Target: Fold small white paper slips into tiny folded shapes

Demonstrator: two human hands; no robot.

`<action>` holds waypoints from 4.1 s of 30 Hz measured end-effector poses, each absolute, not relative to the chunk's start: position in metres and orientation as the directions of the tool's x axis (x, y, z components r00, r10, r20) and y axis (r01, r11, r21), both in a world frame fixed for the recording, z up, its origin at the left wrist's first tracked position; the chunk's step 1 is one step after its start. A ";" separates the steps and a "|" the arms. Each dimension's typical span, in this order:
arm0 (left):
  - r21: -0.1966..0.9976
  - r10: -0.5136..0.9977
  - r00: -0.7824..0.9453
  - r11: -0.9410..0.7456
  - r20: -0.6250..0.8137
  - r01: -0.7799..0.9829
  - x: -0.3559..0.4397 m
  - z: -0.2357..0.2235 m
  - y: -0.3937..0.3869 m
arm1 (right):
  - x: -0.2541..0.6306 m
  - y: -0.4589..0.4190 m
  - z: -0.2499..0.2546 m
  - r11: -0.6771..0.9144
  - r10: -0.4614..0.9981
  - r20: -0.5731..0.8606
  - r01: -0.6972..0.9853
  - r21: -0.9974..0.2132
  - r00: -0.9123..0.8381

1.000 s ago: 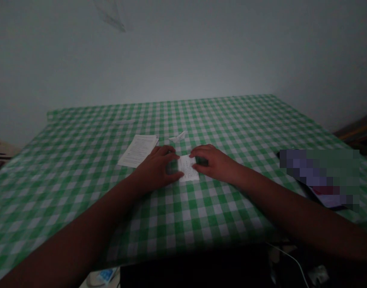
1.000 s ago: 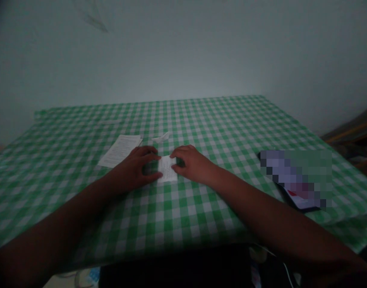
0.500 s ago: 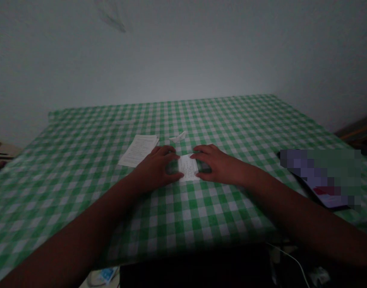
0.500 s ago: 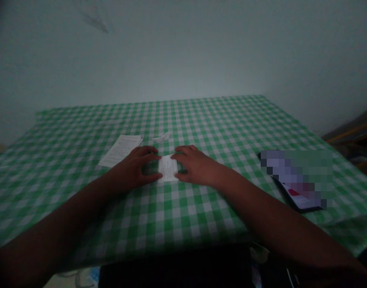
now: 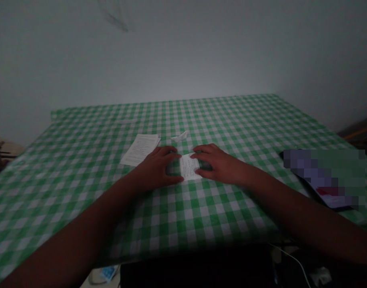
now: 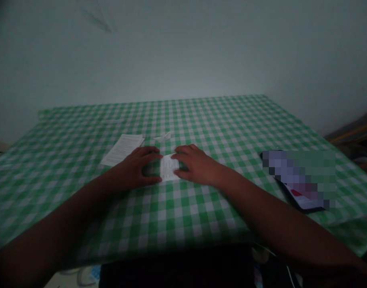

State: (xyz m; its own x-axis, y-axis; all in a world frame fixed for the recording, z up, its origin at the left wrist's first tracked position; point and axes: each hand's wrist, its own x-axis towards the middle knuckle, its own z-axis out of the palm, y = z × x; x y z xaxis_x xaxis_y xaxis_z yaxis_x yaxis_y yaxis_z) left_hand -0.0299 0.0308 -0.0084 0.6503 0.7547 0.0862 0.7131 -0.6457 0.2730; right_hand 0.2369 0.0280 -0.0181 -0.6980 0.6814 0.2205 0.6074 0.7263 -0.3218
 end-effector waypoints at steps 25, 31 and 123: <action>0.302 0.760 0.642 -0.637 0.097 0.709 -0.029 -0.009 0.033 | 0.232 0.022 -0.018 0.707 0.705 0.180 0.658 -0.259 -0.686; 0.316 0.783 0.614 -0.610 0.099 0.727 -0.025 -0.009 0.030 | 0.231 0.019 -0.015 0.699 0.713 0.163 0.669 -0.255 -0.682; 0.284 0.743 0.665 -0.655 0.073 0.700 -0.025 -0.009 0.032 | 0.225 -0.001 -0.003 0.728 0.681 0.145 0.645 -0.230 -0.717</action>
